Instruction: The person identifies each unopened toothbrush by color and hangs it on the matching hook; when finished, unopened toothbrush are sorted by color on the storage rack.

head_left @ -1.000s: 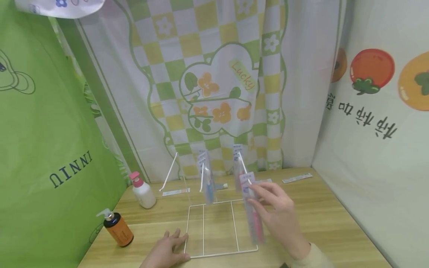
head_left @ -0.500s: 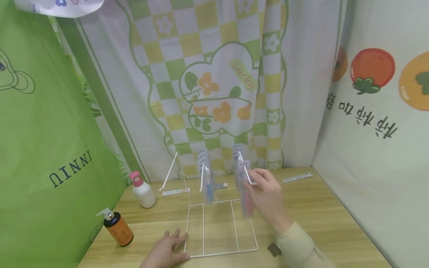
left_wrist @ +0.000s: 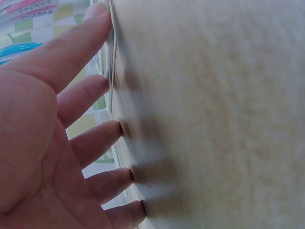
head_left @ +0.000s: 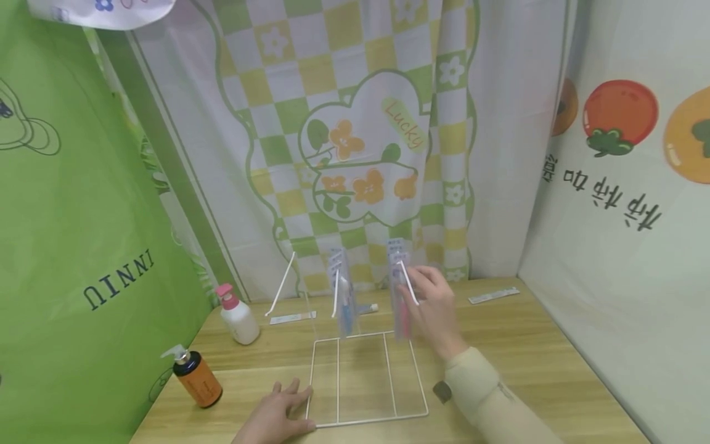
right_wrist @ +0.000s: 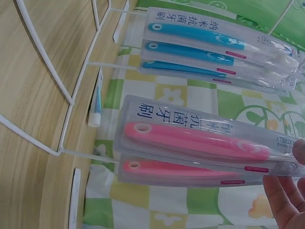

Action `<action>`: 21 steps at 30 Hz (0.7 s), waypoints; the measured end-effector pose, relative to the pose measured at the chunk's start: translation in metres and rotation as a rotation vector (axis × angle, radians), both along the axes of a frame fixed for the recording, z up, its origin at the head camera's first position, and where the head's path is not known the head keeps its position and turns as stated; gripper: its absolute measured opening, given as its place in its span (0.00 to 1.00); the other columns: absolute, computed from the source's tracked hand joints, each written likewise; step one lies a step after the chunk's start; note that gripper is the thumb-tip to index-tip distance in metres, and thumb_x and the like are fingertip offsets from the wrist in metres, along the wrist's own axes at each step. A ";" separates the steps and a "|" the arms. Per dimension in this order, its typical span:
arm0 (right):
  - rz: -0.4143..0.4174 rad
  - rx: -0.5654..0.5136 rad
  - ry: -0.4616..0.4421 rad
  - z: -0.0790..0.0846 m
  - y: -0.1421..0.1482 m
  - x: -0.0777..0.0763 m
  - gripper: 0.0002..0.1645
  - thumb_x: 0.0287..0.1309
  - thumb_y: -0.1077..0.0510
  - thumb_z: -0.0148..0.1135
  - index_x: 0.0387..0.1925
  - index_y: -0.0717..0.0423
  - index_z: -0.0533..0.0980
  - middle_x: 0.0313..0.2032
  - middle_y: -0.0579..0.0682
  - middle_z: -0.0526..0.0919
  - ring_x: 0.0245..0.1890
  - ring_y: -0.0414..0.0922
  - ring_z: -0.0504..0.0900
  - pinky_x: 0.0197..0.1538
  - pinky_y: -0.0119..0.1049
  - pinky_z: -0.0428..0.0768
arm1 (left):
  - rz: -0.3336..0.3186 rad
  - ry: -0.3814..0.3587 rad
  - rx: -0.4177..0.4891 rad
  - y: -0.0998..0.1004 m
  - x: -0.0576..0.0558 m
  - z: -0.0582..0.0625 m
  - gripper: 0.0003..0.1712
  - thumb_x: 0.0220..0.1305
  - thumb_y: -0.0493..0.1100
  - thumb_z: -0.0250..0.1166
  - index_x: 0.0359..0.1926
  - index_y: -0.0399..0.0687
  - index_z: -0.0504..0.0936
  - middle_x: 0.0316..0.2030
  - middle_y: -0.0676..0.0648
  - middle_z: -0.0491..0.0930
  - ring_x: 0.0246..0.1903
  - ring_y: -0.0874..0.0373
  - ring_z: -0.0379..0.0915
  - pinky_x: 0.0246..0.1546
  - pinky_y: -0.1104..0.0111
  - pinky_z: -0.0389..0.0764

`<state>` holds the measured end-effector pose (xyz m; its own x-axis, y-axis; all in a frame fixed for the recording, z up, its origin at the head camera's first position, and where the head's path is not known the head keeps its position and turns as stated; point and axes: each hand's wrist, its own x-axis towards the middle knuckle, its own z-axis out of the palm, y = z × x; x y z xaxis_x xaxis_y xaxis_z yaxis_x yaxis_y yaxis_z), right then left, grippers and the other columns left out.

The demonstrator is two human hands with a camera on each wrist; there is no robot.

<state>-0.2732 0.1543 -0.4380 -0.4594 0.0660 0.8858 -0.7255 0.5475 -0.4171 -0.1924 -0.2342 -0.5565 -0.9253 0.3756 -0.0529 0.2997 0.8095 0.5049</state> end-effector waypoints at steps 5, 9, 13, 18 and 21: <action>0.012 -0.009 -0.028 0.001 0.000 -0.005 0.23 0.61 0.66 0.78 0.57 0.66 0.84 0.51 0.63 0.82 0.41 0.55 0.89 0.43 0.35 0.91 | 0.001 -0.002 -0.005 0.000 -0.001 0.001 0.47 0.59 0.67 0.77 0.73 0.49 0.79 0.76 0.27 0.66 0.70 0.07 0.49 0.63 0.15 0.51; 0.007 -0.009 -0.025 0.000 0.000 -0.010 0.22 0.61 0.67 0.78 0.57 0.66 0.84 0.51 0.63 0.82 0.41 0.55 0.89 0.42 0.36 0.91 | 0.000 0.003 -0.003 0.000 0.000 0.003 0.47 0.59 0.66 0.78 0.73 0.49 0.79 0.76 0.26 0.66 0.69 0.06 0.49 0.63 0.15 0.51; 0.001 -0.002 -0.012 0.000 0.000 -0.012 0.22 0.61 0.68 0.78 0.56 0.65 0.83 0.51 0.63 0.82 0.39 0.55 0.89 0.40 0.36 0.92 | 0.001 0.005 -0.002 0.000 0.000 0.004 0.47 0.59 0.66 0.78 0.73 0.48 0.79 0.76 0.26 0.66 0.69 0.06 0.49 0.63 0.15 0.51; -0.001 -0.001 -0.008 -0.001 0.000 -0.014 0.22 0.60 0.68 0.77 0.55 0.64 0.83 0.51 0.63 0.82 0.41 0.56 0.89 0.40 0.36 0.92 | 0.006 0.009 0.001 0.001 -0.001 0.001 0.47 0.59 0.67 0.78 0.73 0.49 0.80 0.76 0.27 0.66 0.70 0.07 0.49 0.63 0.15 0.51; -0.003 -0.002 -0.008 -0.001 0.001 -0.014 0.22 0.60 0.68 0.77 0.55 0.64 0.83 0.51 0.62 0.83 0.41 0.56 0.89 0.39 0.38 0.92 | 0.003 0.014 0.000 0.001 -0.003 -0.002 0.47 0.58 0.68 0.78 0.73 0.49 0.80 0.76 0.27 0.66 0.70 0.07 0.50 0.63 0.15 0.51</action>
<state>-0.2872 0.1557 -0.4388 -0.4662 0.0694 0.8820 -0.7206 0.5486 -0.4240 -0.1952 -0.2332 -0.5581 -0.9269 0.3732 -0.0402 0.3046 0.8104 0.5005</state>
